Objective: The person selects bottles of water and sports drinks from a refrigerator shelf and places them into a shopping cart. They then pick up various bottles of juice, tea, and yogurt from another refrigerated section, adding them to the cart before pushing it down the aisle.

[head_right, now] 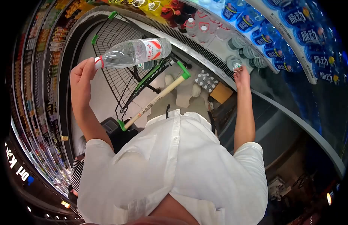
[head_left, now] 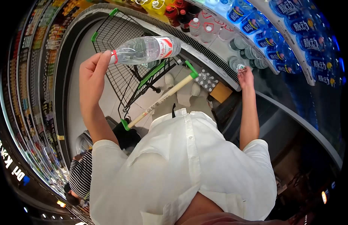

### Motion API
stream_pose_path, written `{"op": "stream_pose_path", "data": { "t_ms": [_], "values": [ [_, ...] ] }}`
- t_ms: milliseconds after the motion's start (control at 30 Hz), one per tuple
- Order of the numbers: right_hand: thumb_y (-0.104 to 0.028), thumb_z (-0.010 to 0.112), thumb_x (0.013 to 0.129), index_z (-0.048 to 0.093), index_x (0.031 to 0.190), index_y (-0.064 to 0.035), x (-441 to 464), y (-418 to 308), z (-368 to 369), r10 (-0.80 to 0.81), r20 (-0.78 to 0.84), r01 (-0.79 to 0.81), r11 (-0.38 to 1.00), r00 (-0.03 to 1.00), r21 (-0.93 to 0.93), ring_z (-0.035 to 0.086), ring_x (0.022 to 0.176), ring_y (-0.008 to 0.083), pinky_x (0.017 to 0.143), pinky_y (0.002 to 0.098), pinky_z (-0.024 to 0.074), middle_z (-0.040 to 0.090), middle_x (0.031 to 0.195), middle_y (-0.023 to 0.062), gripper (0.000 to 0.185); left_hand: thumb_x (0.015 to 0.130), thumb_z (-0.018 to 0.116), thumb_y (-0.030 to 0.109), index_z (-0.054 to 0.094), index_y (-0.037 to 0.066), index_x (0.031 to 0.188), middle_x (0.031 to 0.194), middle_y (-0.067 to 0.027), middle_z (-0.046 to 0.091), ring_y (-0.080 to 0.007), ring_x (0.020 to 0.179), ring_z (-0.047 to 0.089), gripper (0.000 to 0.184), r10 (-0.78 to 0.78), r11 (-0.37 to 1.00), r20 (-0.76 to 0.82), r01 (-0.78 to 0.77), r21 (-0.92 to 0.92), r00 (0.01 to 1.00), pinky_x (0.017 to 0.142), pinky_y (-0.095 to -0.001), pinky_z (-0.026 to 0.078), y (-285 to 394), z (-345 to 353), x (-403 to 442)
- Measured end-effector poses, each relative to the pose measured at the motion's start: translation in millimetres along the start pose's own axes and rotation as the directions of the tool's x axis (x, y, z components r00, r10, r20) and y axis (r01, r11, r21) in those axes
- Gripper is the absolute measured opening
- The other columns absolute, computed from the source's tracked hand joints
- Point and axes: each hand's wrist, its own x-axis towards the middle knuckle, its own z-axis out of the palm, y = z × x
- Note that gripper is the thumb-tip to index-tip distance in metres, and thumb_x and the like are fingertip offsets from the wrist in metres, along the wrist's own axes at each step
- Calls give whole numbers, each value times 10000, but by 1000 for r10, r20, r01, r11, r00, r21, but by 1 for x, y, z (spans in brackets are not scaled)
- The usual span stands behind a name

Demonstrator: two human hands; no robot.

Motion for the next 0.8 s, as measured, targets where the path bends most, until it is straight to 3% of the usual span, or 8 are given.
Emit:
{"op": "stream_pose_path", "data": {
  "t_ms": [200,333,400,467,500,600,733,800],
  "values": [
    [-355,639,1087,554,845,-152,-117,-101,135,-115,254,246,780,960,-575,501,653,83,590,254,322,471,712,-54,327,1039,710,348,552,8,716,598,-14,424,-93,591,386,495,16,838,-136,61,542,991,549,-338,319,-41,-32,-29],
    [-318,632,1106,557,851,-150,-257,-133,195,-89,524,474,574,847,-668,321,612,9,539,228,204,366,717,-106,314,1027,677,409,568,-27,724,590,-114,460,-179,565,464,542,-45,743,-188,158,650,981,561,-395,386,-94,-74,-32],
    [-279,622,1111,561,869,-120,-312,-148,223,-176,605,573,595,777,-563,306,612,-12,531,217,177,367,720,-115,296,1023,643,414,631,-18,702,600,-190,581,-356,548,559,539,-78,718,-236,219,661,969,579,-449,446,-116,-101,-39],
    [-255,583,1114,544,884,-94,-366,-142,259,-416,463,620,590,782,-517,292,601,-15,532,201,186,370,710,-99,283,1037,629,421,640,-29,746,603,-167,550,-300,552,517,536,-109,731,-240,241,638,965,580,-435,427,-138,-125,-49],
    [-303,562,1092,520,886,-77,-372,-165,262,-117,716,588,669,688,-455,305,599,-12,536,185,207,394,704,-83,309,1051,616,427,648,-40,790,605,-144,519,-244,555,475,536,-128,742,-235,250,622,964,581,-421,407,-146,-134,-52],
    [-372,567,1051,503,870,-80,-387,-149,302,26,885,624,700,465,-348,314,592,-3,534,187,218,414,698,-74,349,1053,609,423,651,-49,801,612,-159,523,-252,566,485,536,-205,768,-287,336,545,936,592,-422,415,-161,-153,-60],
    [-359,595,1056,515,849,-70,-406,-76,399,136,856,587,674,498,-448,277,593,2,525,223,187,393,702,-86,365,1051,595,420,655,-57,803,626,-194,542,-292,580,531,541,-230,808,-328,368,461,916,614,-438,446,-168,-157,-67],
    [-312,597,1087,547,859,-81,-390,-31,435,210,850,524,708,483,-474,272,599,-3,533,230,184,380,704,-99,329,1054,568,441,697,-28,763,663,-232,624,-428,632,626,567,-246,828,-315,368,424,917,660,-491,507,-179,-152,-70]
  ]
}}
